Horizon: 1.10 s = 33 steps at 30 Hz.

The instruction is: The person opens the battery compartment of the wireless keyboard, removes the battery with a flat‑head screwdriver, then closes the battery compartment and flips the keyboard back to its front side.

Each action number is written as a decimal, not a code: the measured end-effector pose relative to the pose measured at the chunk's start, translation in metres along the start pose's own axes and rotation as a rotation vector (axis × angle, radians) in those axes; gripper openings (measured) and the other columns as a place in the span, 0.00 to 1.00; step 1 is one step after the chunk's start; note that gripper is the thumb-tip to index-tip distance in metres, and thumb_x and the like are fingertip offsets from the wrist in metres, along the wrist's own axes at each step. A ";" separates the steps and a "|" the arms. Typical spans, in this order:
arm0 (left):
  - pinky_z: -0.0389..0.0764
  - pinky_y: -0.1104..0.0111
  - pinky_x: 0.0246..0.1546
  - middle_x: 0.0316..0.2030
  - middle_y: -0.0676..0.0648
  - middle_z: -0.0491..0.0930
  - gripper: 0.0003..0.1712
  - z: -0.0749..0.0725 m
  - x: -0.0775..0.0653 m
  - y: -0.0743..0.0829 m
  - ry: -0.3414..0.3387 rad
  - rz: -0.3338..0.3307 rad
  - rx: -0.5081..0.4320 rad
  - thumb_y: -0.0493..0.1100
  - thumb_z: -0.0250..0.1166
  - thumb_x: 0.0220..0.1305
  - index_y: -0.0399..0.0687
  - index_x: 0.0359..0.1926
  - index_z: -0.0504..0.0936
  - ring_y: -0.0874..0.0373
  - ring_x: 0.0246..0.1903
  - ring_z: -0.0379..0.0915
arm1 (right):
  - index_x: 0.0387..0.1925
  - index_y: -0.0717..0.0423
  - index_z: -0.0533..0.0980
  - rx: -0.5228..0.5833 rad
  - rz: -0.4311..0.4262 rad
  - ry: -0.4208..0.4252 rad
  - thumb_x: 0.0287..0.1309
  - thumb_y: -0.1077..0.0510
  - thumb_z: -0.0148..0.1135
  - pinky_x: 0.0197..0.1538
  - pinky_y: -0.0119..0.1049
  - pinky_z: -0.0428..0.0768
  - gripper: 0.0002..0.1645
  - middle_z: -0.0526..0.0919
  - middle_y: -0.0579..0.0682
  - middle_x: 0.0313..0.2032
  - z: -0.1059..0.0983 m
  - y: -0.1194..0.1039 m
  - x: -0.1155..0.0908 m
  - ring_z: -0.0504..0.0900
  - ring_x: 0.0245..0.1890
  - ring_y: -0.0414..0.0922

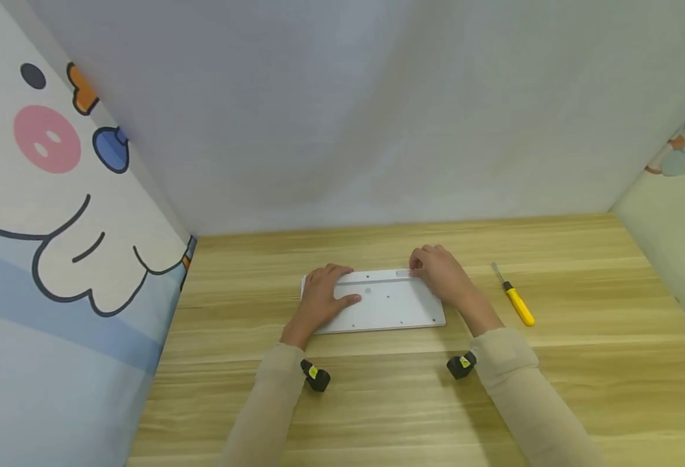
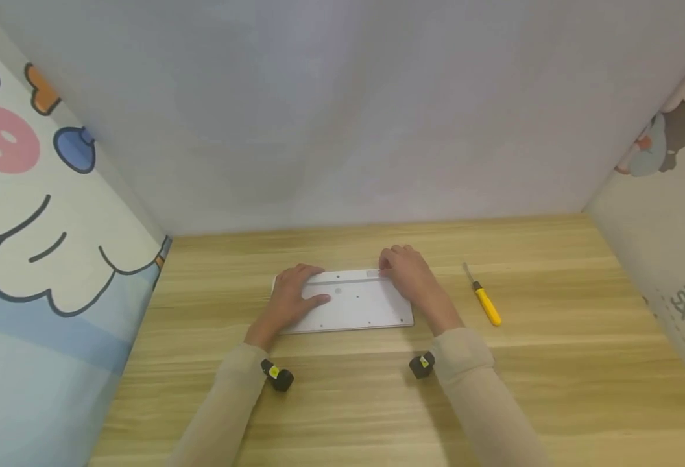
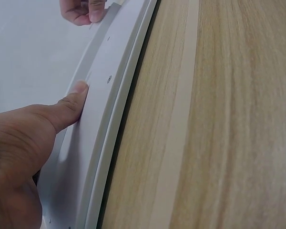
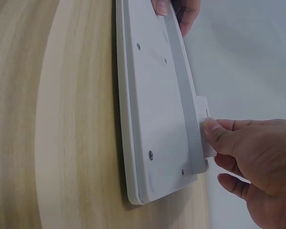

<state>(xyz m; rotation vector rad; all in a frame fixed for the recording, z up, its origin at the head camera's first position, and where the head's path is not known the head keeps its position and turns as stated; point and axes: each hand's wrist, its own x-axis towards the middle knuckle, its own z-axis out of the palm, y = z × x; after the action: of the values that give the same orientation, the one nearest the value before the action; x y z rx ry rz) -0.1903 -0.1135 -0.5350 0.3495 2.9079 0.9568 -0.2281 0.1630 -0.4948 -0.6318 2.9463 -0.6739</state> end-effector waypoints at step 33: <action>0.57 0.48 0.79 0.64 0.46 0.79 0.36 0.002 0.000 -0.002 0.030 0.018 -0.010 0.57 0.73 0.60 0.53 0.67 0.76 0.46 0.68 0.70 | 0.46 0.59 0.82 0.046 0.034 0.024 0.70 0.63 0.60 0.58 0.50 0.80 0.07 0.84 0.57 0.46 -0.018 0.012 0.000 0.77 0.51 0.54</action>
<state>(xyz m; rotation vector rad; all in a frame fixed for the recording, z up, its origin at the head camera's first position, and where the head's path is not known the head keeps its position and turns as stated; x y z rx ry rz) -0.1902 -0.1134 -0.5377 0.3646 2.9301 0.9875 -0.2350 0.1799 -0.4839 -0.5721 2.9466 -0.7485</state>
